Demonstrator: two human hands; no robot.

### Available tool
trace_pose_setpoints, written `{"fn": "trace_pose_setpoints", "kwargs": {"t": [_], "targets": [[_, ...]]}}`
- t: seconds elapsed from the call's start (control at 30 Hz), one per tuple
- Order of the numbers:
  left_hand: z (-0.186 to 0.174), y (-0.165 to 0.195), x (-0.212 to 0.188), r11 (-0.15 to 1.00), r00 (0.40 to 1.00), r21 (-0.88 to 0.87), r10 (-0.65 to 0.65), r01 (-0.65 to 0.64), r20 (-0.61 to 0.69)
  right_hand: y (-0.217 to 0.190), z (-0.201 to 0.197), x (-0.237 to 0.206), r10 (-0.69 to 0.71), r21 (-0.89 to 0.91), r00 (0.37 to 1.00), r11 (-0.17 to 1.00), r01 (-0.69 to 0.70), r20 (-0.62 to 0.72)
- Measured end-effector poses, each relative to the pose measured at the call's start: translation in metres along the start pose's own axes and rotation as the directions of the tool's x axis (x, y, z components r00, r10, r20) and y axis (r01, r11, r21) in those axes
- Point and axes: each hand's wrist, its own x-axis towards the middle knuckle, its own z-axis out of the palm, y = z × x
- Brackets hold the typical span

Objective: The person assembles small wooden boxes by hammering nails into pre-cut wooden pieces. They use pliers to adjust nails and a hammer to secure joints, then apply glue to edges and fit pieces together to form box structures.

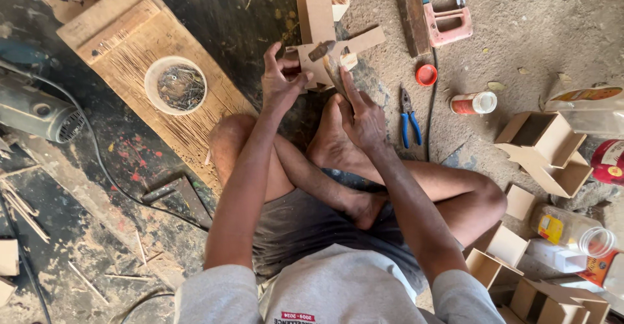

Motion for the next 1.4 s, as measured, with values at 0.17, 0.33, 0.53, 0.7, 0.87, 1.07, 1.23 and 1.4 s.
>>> {"fn": "trace_pose_setpoints", "kwargs": {"t": [0.17, 0.33, 0.53, 0.7, 0.87, 1.07, 1.23, 1.4], "targets": [[0.004, -0.007, 0.005, 0.992, 1.000, -0.124, -0.021, 0.023, 0.014, 0.005, 0.002, 0.003, -0.080, -0.035, 0.994, 0.996, 0.077, -0.070], [0.003, -0.004, 0.007, 0.997, 0.998, -0.063, -0.053, 0.055, 0.027, 0.011, 0.008, 0.009, -0.038, -0.141, 0.990, 0.988, 0.058, 0.138], [0.005, -0.004, 0.006, 0.996, 1.000, -0.091, -0.009, 0.011, 0.027, 0.010, 0.010, 0.004, -0.087, -0.066, 0.996, 0.994, 0.085, -0.036], [0.007, -0.005, 0.009, 0.998, 1.000, -0.056, 0.002, -0.002, 0.002, 0.009, 0.005, 0.007, -0.034, -0.142, 0.995, 0.989, 0.047, 0.096], [0.007, -0.006, 0.007, 0.997, 0.999, -0.075, 0.031, -0.032, -0.008, 0.006, 0.004, 0.005, -0.106, -0.034, 0.992, 0.994, 0.104, -0.062], [0.007, -0.005, 0.008, 0.999, 1.000, -0.037, 0.006, -0.007, -0.024, 0.006, 0.007, 0.005, -0.040, -0.070, 0.999, 0.997, 0.043, 0.037], [0.006, -0.006, 0.008, 0.999, 1.000, -0.029, -0.023, 0.023, -0.005, 0.009, 0.011, 0.003, -0.057, -0.156, 0.995, 0.985, 0.069, 0.077], [0.006, -0.008, 0.009, 0.987, 1.000, -0.159, -0.027, 0.028, 0.010, 0.012, 0.013, 0.002, -0.031, -0.098, 1.000, 0.995, 0.031, 0.005]]}}
